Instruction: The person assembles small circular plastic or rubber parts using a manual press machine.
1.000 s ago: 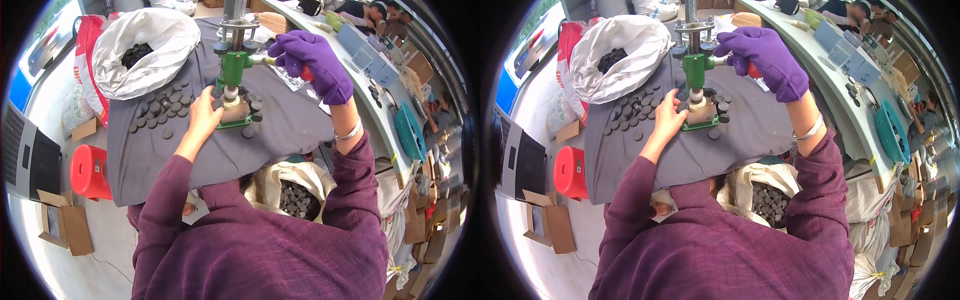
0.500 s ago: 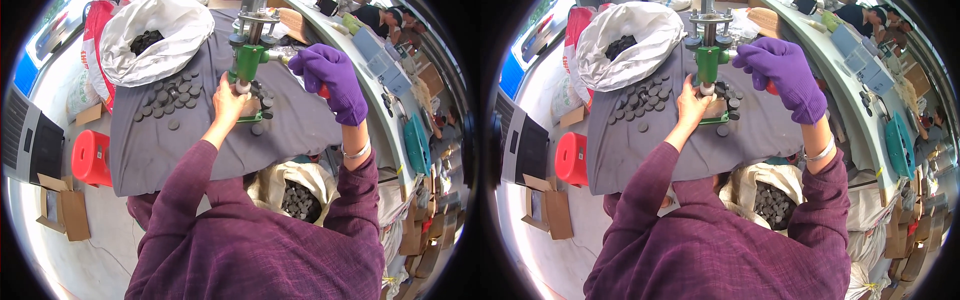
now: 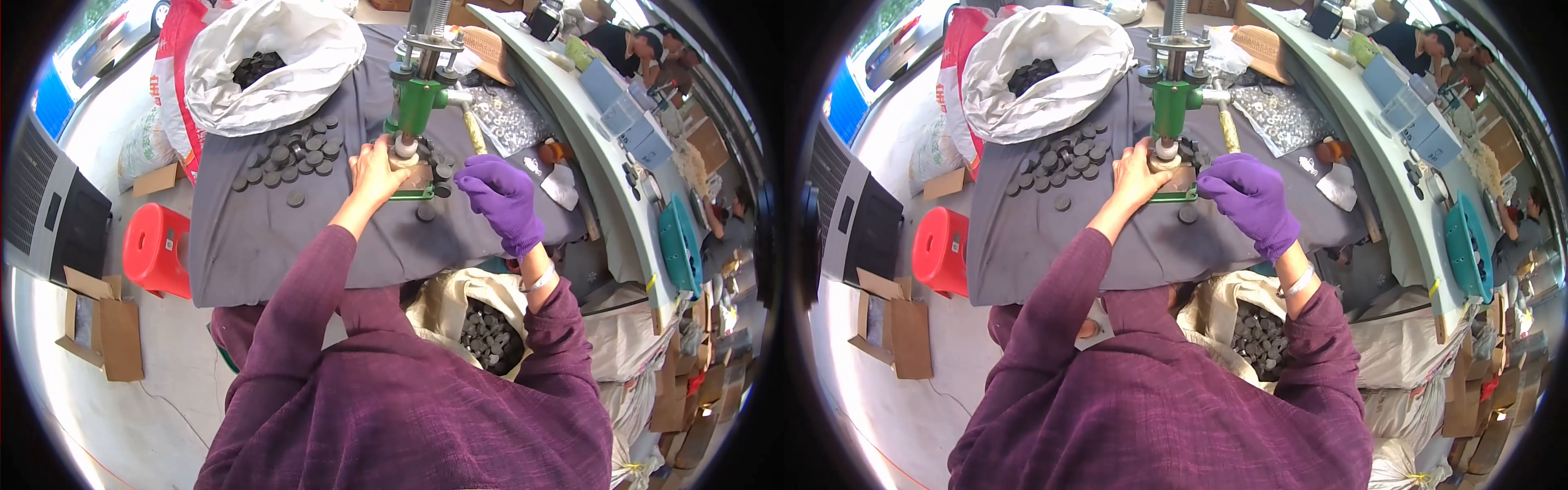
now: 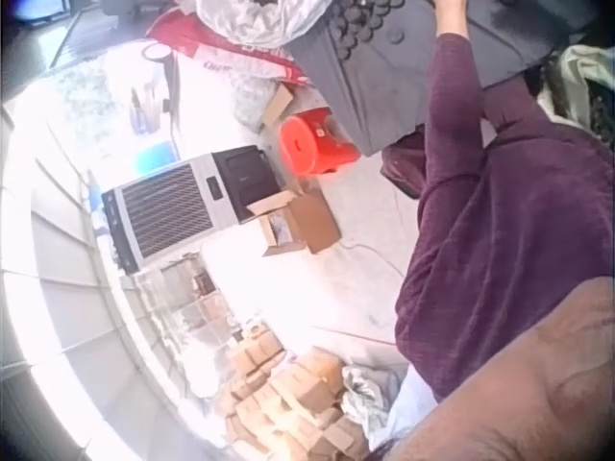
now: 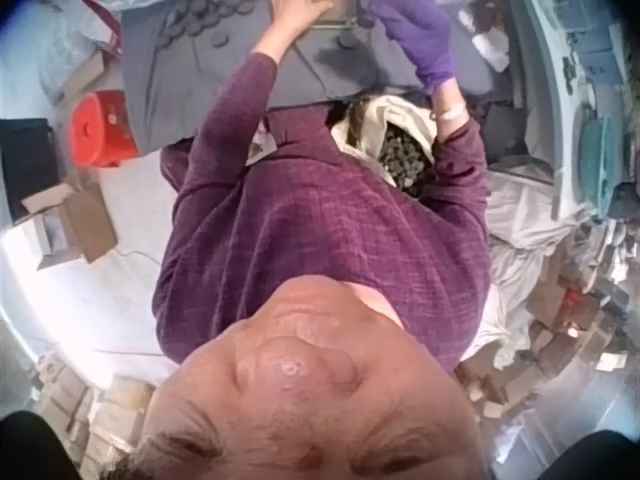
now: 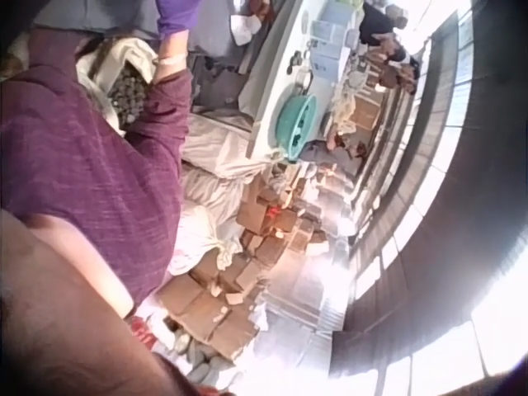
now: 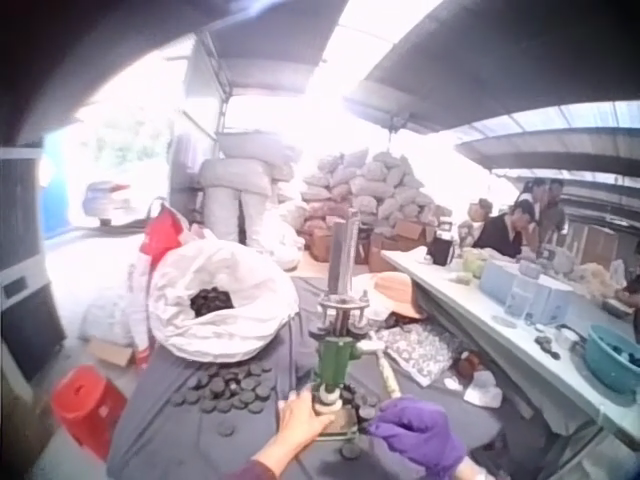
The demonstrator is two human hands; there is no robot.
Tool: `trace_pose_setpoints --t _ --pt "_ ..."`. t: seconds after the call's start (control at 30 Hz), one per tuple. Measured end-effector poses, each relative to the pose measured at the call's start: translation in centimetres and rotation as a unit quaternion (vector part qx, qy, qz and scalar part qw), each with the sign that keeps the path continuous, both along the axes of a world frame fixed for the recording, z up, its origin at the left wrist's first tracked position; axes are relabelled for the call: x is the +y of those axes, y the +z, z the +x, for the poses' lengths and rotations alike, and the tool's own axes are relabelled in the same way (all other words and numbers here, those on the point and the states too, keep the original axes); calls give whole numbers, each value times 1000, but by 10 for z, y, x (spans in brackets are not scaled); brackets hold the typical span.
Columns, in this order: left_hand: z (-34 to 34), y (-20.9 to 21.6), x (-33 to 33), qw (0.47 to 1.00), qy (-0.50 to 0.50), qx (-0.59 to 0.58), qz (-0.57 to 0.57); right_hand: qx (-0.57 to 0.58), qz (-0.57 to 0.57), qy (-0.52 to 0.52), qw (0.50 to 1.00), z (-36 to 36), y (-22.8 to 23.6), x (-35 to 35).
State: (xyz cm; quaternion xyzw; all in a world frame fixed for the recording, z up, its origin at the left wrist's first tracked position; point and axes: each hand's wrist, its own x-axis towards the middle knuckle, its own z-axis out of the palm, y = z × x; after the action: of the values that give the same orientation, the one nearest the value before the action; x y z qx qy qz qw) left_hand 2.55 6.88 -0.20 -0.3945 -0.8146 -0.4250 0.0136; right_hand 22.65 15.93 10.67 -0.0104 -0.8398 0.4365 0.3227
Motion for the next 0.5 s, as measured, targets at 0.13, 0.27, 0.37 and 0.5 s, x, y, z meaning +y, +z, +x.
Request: trace_pose_setpoints --t 0.13,0.27,0.37,0.5 --pt "0 0 3 999 29 28 0 -3 -49 8 999 1 1 0" --pt "4 -3 -4 999 35 23 4 -39 -135 5 990 9 16 -4" --pt "18 -2 -12 999 26 29 10 -26 -153 15 988 21 38 0" --pt "22 -10 -25 999 15 42 20 -67 -155 -10 986 25 51 -12"
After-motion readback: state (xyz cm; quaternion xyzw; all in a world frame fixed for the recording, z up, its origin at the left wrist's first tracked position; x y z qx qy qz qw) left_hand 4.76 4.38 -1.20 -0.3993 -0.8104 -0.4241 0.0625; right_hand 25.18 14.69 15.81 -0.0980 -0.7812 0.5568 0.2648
